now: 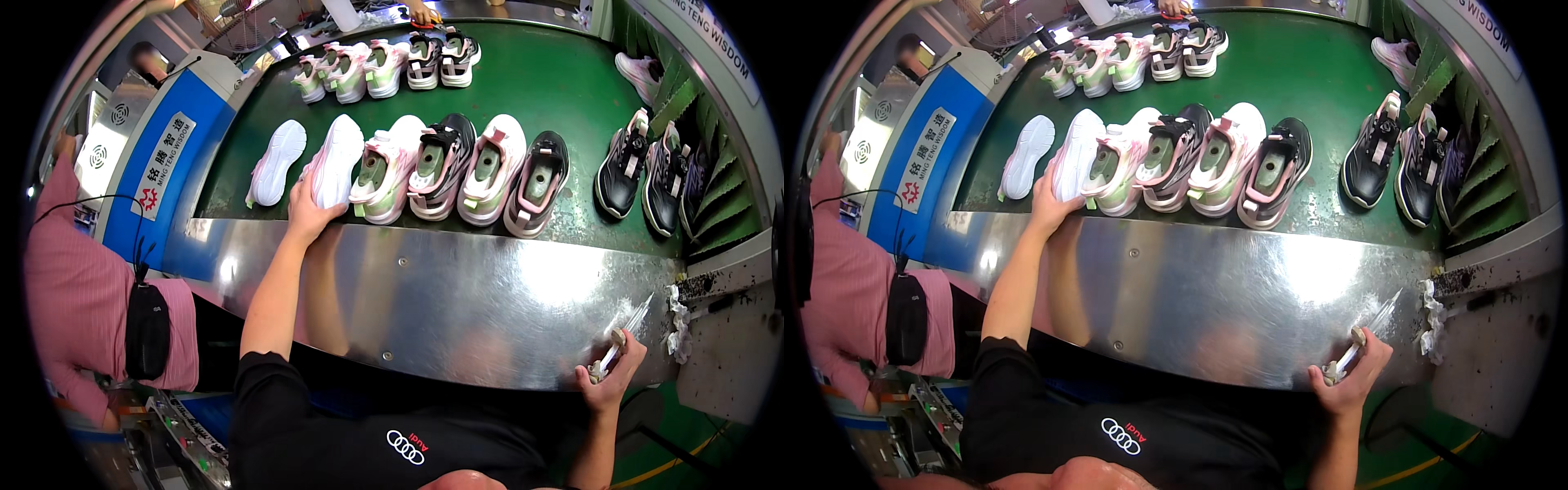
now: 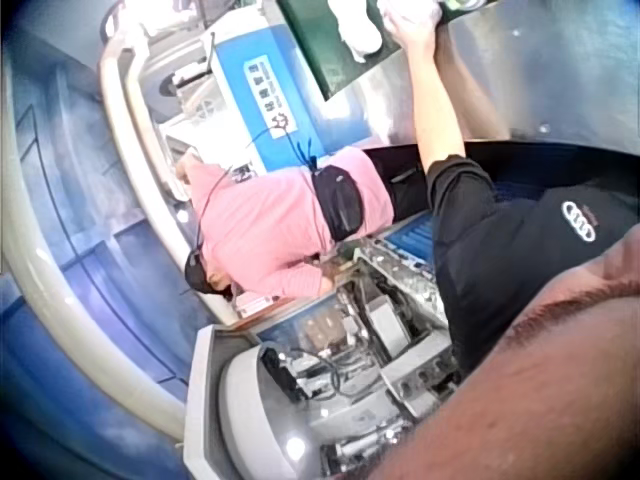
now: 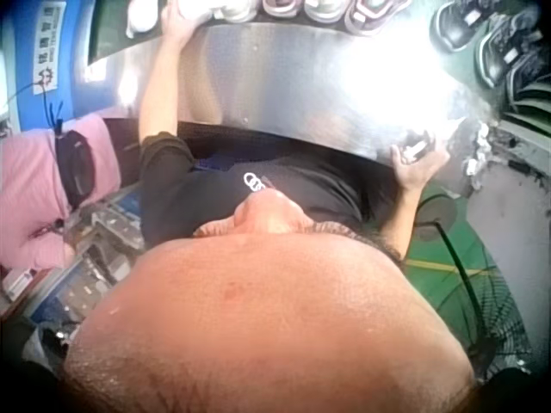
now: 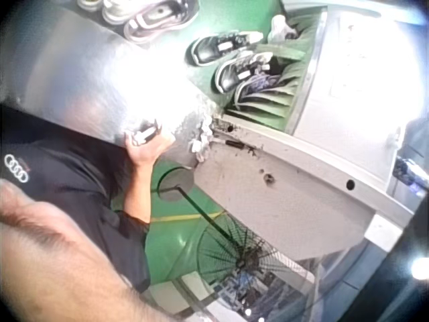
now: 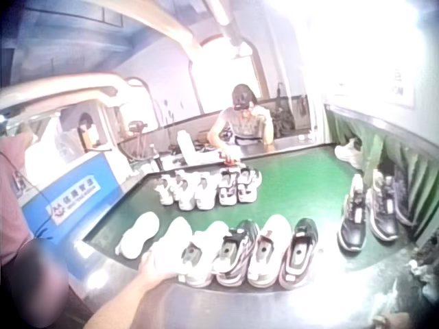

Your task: The person picks up shoes from a conveyor belt one by one, applies adhesive along the soles using a syringe, and places them back onto the conveyor belt.

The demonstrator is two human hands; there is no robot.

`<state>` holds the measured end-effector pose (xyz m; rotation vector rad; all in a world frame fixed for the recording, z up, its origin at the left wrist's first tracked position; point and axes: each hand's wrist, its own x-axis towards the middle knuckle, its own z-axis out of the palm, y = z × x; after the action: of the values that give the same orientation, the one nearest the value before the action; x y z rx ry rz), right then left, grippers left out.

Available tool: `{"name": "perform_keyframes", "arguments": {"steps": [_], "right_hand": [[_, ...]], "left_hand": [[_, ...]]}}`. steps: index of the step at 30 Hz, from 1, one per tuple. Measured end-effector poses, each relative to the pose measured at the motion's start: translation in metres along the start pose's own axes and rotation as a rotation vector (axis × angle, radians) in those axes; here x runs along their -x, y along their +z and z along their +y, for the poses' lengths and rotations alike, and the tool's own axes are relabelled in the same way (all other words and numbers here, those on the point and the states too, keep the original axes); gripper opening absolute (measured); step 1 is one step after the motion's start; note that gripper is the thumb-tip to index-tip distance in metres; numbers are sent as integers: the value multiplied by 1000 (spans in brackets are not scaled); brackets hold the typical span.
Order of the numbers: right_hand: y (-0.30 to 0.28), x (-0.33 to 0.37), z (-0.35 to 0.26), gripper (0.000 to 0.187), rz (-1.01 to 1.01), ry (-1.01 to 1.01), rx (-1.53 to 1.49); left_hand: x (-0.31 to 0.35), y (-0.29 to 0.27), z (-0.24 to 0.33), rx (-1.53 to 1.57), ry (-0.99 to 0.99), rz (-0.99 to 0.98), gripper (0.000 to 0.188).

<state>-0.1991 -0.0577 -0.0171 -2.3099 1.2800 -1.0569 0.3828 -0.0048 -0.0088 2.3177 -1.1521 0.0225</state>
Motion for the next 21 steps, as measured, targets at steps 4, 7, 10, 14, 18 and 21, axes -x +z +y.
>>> {"name": "perform_keyframes", "arguments": {"steps": [4, 7, 10, 14, 18, 21], "right_hand": [[-1, -1, -7, 80, 7, -14, 61], [-5, -4, -12, 80, -6, 16, 75], [-4, -4, -4, 81, -2, 31, 75], [-2, -7, -5, 82, 7, 48, 65], [-2, -3, -7, 84, -12, 44, 40], [2, 1, -7, 86, 1, 59, 32]], "left_hand": [[-11, -13, -6, -86, 16, -39, 97], [-3, -36, 41, -551, 263, -14, 88], [3, -50, 85, -650, 398, -124, 80], [9, -57, 47, 280, 59, -185, 85], [18, -36, 28, 703, -121, -139, 75], [9, -23, 33, -117, 280, 62, 66]]}}
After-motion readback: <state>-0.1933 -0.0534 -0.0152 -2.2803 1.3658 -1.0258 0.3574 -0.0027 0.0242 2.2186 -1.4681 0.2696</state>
